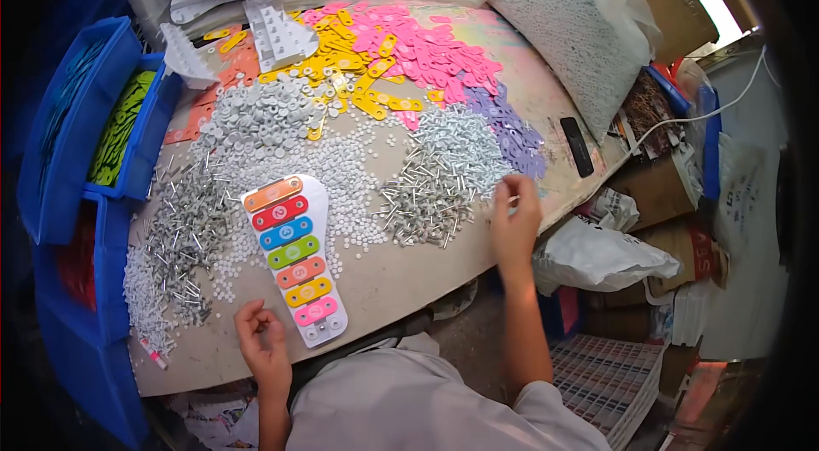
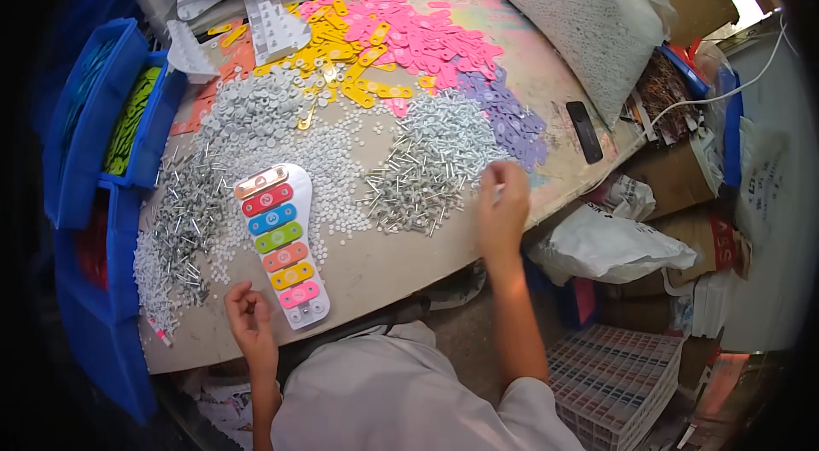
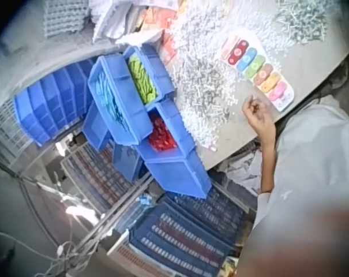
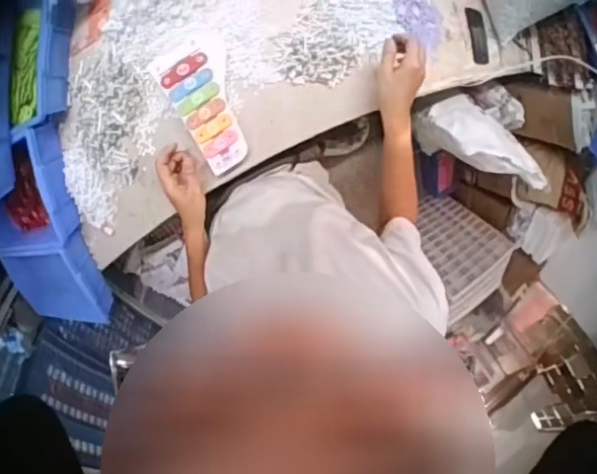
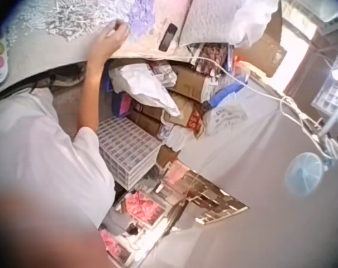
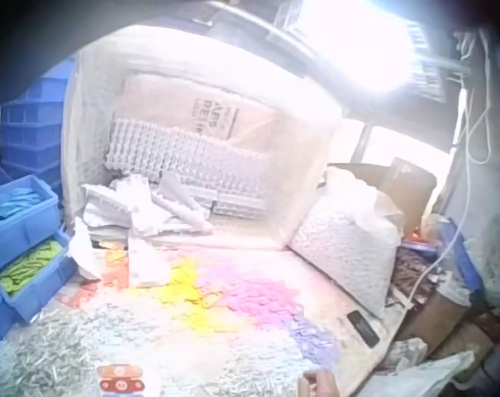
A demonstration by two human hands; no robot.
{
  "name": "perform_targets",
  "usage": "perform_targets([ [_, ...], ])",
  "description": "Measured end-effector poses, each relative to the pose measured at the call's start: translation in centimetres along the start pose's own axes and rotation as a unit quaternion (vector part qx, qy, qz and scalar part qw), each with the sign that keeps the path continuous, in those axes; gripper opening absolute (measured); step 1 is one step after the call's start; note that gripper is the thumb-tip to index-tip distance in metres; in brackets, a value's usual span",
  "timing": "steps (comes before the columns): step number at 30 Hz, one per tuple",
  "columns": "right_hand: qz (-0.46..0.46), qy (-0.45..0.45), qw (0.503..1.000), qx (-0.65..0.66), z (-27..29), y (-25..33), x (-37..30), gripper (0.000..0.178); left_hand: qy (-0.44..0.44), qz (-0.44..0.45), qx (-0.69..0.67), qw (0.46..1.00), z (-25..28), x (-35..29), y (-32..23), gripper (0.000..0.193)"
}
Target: Assembling a toy xylophone by placing colorful keys and plastic pins onto a white base frame.
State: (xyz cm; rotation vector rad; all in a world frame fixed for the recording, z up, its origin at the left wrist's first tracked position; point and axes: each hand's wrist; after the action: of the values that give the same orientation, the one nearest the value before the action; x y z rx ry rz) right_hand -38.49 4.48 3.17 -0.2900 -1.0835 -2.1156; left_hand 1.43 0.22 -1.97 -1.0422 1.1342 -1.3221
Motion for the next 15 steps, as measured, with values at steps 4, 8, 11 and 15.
perform_targets([
  [4, 0.013, -0.040, 0.987, -0.155, 2.0, -12.0, 4.1, 0.023, 0.001, 0.007, -0.017, 1.000, -0.6, 0.2, 0.2, 0.028],
  [8, 0.038, -0.009, 0.966, -0.255, 1.6, -13.1, 5.0, 0.027, -0.001, 0.009, 0.001, 1.000, -0.8, 0.4, -0.2, 0.027],
  [11, 0.008, 0.026, 0.966, -0.256, 2.1, -13.0, 6.2, 0.022, -0.003, 0.009, -0.007, 1.000, -0.6, 0.4, -0.1, 0.027],
  [15, 0.009, 0.058, 0.974, -0.219, 2.9, -12.6, 7.4, 0.017, -0.014, 0.008, -0.012, 1.000, -0.4, 0.3, 0.2, 0.027],
])
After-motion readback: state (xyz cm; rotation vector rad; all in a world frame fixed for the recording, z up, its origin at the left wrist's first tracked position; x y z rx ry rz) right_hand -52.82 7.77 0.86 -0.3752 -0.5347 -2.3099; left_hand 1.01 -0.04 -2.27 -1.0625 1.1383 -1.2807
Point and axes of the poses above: each hand's wrist, its own x-axis towards the middle knuckle, its own z-axis out of the back of the hand, y = z × x, and after that the axes turned 7 degrees about -y, right-handed
